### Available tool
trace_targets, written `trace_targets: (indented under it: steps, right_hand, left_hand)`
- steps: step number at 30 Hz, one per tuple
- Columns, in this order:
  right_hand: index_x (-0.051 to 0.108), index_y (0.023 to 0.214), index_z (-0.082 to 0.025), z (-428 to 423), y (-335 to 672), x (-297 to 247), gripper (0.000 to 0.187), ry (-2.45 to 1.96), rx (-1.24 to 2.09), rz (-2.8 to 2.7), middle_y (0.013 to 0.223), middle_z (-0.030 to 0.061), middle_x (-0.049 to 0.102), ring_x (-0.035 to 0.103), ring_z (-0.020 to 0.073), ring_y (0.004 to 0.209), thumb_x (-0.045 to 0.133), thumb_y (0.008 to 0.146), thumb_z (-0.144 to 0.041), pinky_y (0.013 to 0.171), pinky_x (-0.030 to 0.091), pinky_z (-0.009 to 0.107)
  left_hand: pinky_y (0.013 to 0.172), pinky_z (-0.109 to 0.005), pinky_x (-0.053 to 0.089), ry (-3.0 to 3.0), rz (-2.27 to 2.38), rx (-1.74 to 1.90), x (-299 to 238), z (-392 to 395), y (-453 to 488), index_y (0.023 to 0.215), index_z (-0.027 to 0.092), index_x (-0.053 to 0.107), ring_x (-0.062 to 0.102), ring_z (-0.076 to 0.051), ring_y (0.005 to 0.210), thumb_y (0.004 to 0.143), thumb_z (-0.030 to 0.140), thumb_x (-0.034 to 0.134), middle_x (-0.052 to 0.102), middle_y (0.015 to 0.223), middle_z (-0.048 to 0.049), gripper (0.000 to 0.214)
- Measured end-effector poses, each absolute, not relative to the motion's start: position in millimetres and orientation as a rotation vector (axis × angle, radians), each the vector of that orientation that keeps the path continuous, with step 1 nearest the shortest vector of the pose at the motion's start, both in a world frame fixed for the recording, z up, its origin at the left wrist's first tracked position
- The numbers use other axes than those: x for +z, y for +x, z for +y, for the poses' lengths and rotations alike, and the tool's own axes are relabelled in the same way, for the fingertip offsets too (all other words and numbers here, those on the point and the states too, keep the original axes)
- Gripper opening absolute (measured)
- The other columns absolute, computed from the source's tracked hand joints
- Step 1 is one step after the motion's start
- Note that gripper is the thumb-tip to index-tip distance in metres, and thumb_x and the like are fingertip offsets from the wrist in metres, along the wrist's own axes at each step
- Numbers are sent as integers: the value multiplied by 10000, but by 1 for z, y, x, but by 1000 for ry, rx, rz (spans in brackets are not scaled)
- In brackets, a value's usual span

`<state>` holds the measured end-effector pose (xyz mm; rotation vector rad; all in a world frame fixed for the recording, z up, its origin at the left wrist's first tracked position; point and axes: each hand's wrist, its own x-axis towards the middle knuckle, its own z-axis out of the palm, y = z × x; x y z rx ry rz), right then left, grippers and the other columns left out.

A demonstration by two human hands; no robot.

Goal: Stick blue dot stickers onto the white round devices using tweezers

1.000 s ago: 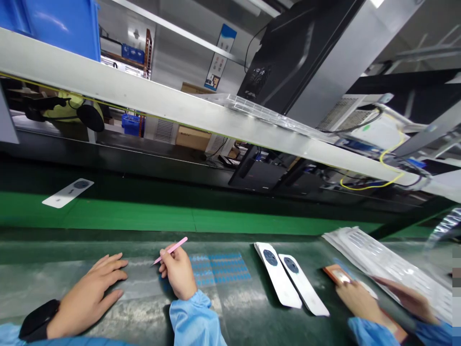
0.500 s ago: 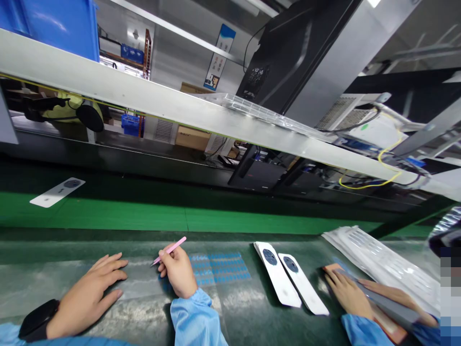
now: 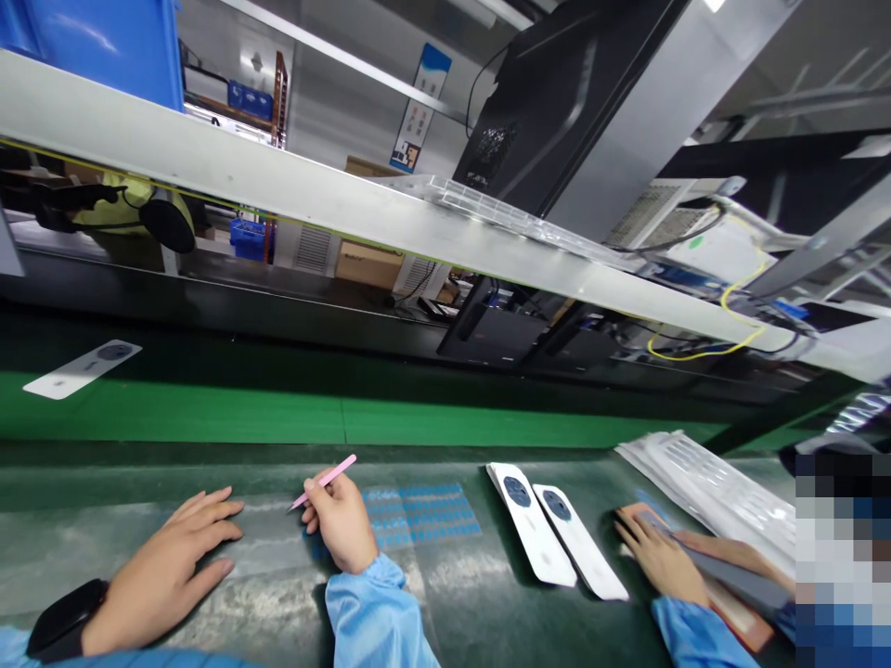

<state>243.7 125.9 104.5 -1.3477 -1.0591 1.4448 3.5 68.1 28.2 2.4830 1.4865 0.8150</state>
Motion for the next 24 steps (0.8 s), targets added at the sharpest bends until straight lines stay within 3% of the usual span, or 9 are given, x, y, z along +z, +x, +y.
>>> trace_targets:
  steps: [15, 24]
  right_hand:
    - [570, 680, -197, 126, 244, 103, 706, -1333, 1450, -1080, 483, -7, 605, 514, 115, 399, 894, 410, -762, 399, 372, 216]
    - [568, 685, -195, 127, 244, 103, 742, -1329, 1448, -1084, 507, -15, 604, 528, 116, 421, 895, 397, -796, 401, 383, 215]
  left_hand:
    - [1070, -595, 644, 2574, 1445, 810, 33, 69, 3, 1081, 361, 740, 703, -388, 1281, 874, 318, 638, 790, 1294, -51, 234]
    - [1104, -610, 619, 2552, 1461, 758, 31, 68, 3, 1100, 372, 731, 687, -393, 1309, 862, 306, 657, 777, 1322, -38, 258]
